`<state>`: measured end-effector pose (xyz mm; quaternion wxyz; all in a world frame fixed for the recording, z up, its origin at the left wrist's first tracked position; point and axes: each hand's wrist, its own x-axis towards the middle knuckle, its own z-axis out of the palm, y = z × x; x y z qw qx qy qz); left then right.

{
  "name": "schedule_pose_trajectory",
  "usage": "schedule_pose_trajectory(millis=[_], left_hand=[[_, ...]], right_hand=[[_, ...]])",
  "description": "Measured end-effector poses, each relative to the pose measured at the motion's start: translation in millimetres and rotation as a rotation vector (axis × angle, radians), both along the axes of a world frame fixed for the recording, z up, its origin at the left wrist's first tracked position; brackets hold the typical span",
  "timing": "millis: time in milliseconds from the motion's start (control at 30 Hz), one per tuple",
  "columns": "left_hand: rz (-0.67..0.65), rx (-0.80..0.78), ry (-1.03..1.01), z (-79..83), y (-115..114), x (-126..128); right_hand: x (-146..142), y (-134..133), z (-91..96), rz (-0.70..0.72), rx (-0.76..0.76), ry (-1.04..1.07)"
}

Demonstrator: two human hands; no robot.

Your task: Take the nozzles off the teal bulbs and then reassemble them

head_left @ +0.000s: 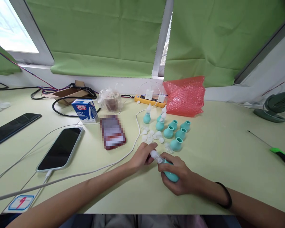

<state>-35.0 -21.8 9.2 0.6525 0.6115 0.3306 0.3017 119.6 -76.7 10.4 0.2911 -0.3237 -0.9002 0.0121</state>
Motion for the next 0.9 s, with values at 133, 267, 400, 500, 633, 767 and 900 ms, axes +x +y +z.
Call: schedule_pose_trajectory(millis=[133,267,400,500,633,767,900], left_hand=[[-0.13,-0.22,-0.081,7.2,12.8,1.4],[0.197,0.281,0.086,9.6,22.1,-3.8],[0.251,0.895,0.5,-0.5,28.7,-7.6],[0.161,1.125,0.682,-9.9,31.6,-9.0],[0.016,1.224,0.791,-13.9,29.0,-10.2],[-0.041,1.247,0.791,-10.2,25.9,-11.2],[0.121,1.232,0.521,-6.6,27.1,-15.0]], right_hand=[[1.8,4.4,-5.7,0.181,0.171,-0.126],[-1.3,1.4,-3.4,0.226,0.051,-0.126],[-2.4,-1.9,2.8,0.216,-0.05,-0.1],[-1.5,-1.9,5.3,0.182,-0.091,-0.101],[0.7,-0.8,3.5,0.097,-0.187,-0.058],[0.5,-0.8,-3.5,-0.061,-0.284,0.088],[-3.5,-0.2,-10.1,-0.233,-0.372,0.241]])
